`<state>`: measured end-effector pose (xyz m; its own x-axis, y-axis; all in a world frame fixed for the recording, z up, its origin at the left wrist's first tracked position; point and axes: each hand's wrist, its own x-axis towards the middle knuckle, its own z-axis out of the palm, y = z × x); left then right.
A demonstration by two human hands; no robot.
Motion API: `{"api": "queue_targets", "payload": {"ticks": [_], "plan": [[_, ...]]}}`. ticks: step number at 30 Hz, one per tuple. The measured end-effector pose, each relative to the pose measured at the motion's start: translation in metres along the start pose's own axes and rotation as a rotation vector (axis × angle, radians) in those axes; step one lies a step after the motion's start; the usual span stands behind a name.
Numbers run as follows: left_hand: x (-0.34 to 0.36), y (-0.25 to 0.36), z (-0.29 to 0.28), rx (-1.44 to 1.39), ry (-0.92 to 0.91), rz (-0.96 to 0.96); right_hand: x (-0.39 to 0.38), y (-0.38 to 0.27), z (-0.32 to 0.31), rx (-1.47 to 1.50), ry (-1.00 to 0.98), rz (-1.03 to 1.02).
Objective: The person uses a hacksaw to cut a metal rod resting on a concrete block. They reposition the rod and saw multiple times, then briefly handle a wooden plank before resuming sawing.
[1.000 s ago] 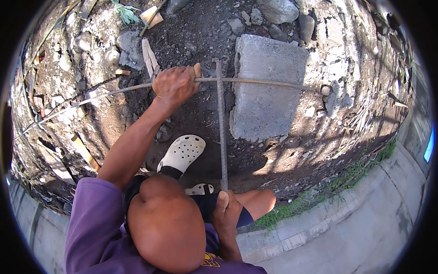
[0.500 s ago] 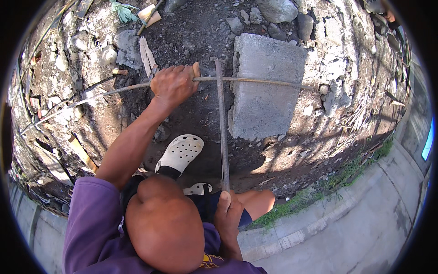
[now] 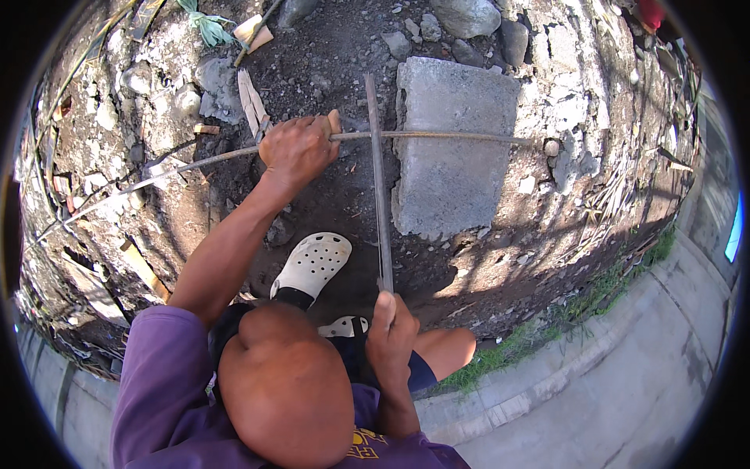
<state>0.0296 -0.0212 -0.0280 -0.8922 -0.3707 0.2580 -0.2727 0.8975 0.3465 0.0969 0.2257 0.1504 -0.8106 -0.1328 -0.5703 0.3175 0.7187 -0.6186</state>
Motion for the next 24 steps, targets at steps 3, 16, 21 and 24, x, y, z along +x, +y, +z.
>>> {"api": "queue_targets", "payload": {"ticks": [3,16,21,24], "plan": [[0.009,0.001,-0.003,0.014,0.002,-0.008,0.075,-0.014,0.037,-0.044,0.057,-0.25],[0.0,0.002,-0.004,0.017,-0.151,-0.058,0.073,-0.021,0.027,-0.096,0.046,-0.104],[0.006,0.003,-0.011,0.039,-0.125,-0.012,0.051,0.011,0.021,-0.07,0.054,-0.094],[0.004,-0.001,-0.004,0.041,-0.092,-0.03,-0.034,0.016,-0.013,-0.05,-0.002,0.063]]}}
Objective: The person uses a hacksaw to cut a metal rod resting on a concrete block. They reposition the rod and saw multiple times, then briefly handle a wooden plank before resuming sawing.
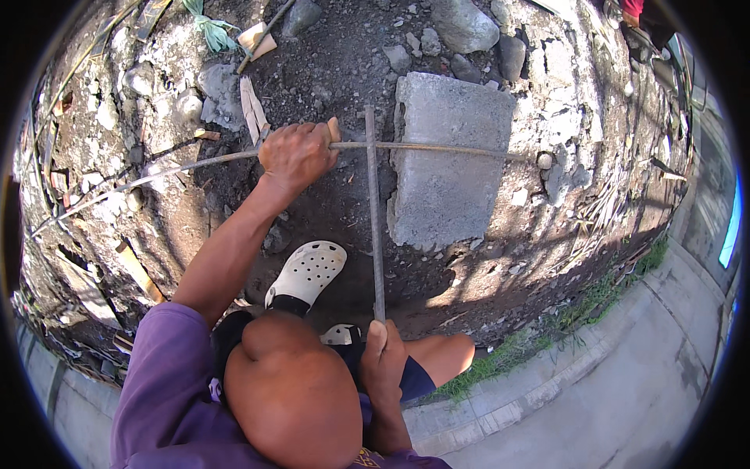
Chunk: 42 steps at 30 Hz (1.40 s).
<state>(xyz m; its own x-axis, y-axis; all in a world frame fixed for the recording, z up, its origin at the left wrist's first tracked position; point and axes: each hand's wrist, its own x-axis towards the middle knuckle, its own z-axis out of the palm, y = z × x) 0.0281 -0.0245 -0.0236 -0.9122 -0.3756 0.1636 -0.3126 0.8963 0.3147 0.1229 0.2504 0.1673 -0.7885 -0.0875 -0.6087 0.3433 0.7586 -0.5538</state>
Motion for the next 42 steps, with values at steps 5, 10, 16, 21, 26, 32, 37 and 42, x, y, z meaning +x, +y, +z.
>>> {"api": "queue_targets", "payload": {"ticks": [5,10,16,21,26,32,37,42], "plan": [[-0.006,0.003,0.005,-0.049,0.012,-0.027,0.062,-0.06,0.015,-0.079,0.015,0.037],[0.005,0.0,-0.005,-0.034,-0.026,-0.029,0.123,-0.035,0.048,0.021,0.092,-0.268],[-0.001,-0.003,0.001,-0.075,-0.001,0.002,-0.027,0.006,-0.013,0.008,-0.022,0.084],[-0.002,0.003,-0.002,-0.074,-0.066,-0.065,0.101,-0.059,0.034,-0.088,0.027,-0.135],[0.007,-0.001,-0.006,-0.081,-0.003,0.012,0.105,-0.023,0.043,-0.038,0.09,-0.279],[-0.006,0.003,0.002,-0.075,-0.074,-0.058,0.009,-0.03,-0.005,0.065,0.001,-0.089],[0.003,0.001,-0.008,-0.088,-0.084,-0.044,0.153,-0.076,0.05,-0.042,0.107,-0.339],[0.007,-0.004,-0.005,-0.06,-0.002,0.018,0.048,-0.026,0.026,0.008,0.048,-0.037]]}}
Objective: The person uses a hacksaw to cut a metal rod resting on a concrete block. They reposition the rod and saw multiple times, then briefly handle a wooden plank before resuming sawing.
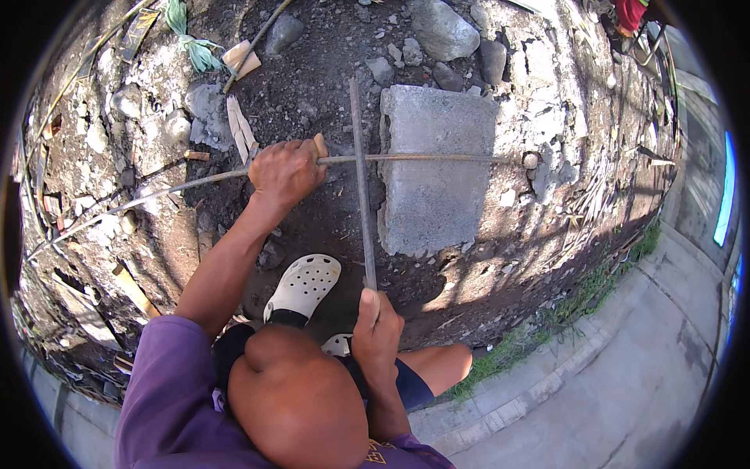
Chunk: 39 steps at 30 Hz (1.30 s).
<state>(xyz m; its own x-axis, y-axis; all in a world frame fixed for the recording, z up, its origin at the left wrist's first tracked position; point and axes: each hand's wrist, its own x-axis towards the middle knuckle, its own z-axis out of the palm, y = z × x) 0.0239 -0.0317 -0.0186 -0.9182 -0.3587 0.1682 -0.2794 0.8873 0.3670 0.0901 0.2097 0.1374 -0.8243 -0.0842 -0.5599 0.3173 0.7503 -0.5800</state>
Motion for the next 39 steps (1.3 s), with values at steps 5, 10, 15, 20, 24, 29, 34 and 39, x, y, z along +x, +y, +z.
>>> {"api": "queue_targets", "payload": {"ticks": [5,10,15,20,24,29,34,39], "plan": [[-0.01,0.005,0.006,-0.02,-0.016,-0.063,-0.032,-0.023,-0.027,0.057,-0.072,0.06],[-0.003,0.006,-0.004,0.041,0.05,-0.044,0.075,-0.018,0.03,0.018,0.041,-0.162],[-0.004,0.001,0.002,0.019,0.006,-0.01,-0.037,0.035,-0.023,-0.014,-0.047,0.022],[-0.009,0.005,0.007,-0.019,-0.001,-0.059,-0.036,-0.02,-0.026,-0.058,-0.023,0.0],[-0.001,0.002,-0.001,-0.004,-0.012,-0.023,0.072,-0.034,0.026,-0.109,0.071,-0.247],[-0.003,0.001,0.002,0.015,0.004,-0.026,-0.011,0.01,-0.008,-0.053,-0.015,-0.048],[-0.008,0.006,0.005,-0.016,-0.053,-0.098,-0.035,-0.024,-0.023,-0.019,-0.057,0.041],[-0.003,0.006,-0.003,0.045,0.063,-0.054,0.074,-0.032,0.031,-0.02,0.083,-0.255]]}}
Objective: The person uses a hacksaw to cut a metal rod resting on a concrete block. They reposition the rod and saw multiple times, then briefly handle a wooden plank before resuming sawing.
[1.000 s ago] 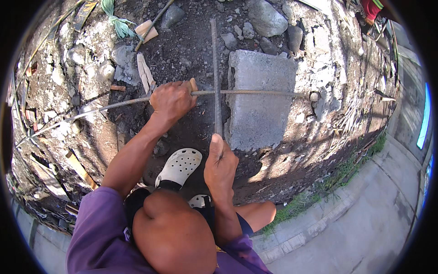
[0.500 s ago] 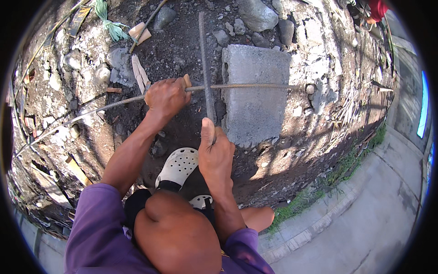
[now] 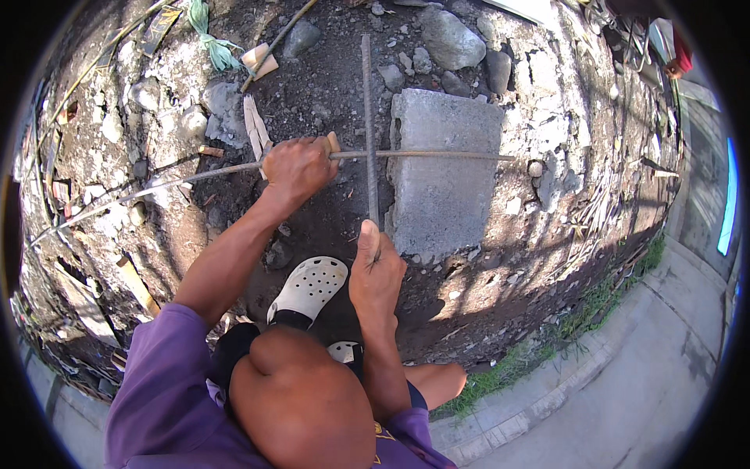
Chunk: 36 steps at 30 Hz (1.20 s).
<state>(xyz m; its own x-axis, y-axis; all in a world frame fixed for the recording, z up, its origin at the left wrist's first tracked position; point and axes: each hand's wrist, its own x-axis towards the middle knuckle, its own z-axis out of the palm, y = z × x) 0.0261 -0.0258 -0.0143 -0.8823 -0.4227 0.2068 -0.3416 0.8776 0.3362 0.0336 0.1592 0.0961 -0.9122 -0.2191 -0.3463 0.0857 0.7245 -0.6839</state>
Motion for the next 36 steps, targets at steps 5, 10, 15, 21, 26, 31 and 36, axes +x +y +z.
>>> {"api": "queue_targets", "payload": {"ticks": [5,10,15,21,26,31,36], "plan": [[-0.015,-0.001,0.003,-0.015,-0.077,0.082,-0.067,0.023,-0.024,-0.021,-0.048,0.101],[-0.02,0.0,0.011,-0.028,-0.011,0.061,-0.096,0.027,-0.051,-0.024,-0.061,0.191],[-0.014,0.002,-0.005,-0.106,-0.169,-0.032,-0.092,0.027,-0.065,0.296,-0.008,0.095],[0.004,0.009,-0.041,-0.251,-0.496,-0.094,-0.07,0.024,-0.052,0.518,-0.041,0.008],[0.009,-0.011,-0.067,-0.419,-0.663,0.0,-0.04,0.026,-0.031,0.413,-0.087,0.009],[0.022,-0.042,-0.078,-0.676,-1.004,-0.17,-0.035,0.037,-0.03,0.411,-0.1,0.037],[0.016,-0.038,-0.078,-0.476,-0.707,-0.015,-0.035,0.044,-0.034,0.41,-0.092,0.024]]}}
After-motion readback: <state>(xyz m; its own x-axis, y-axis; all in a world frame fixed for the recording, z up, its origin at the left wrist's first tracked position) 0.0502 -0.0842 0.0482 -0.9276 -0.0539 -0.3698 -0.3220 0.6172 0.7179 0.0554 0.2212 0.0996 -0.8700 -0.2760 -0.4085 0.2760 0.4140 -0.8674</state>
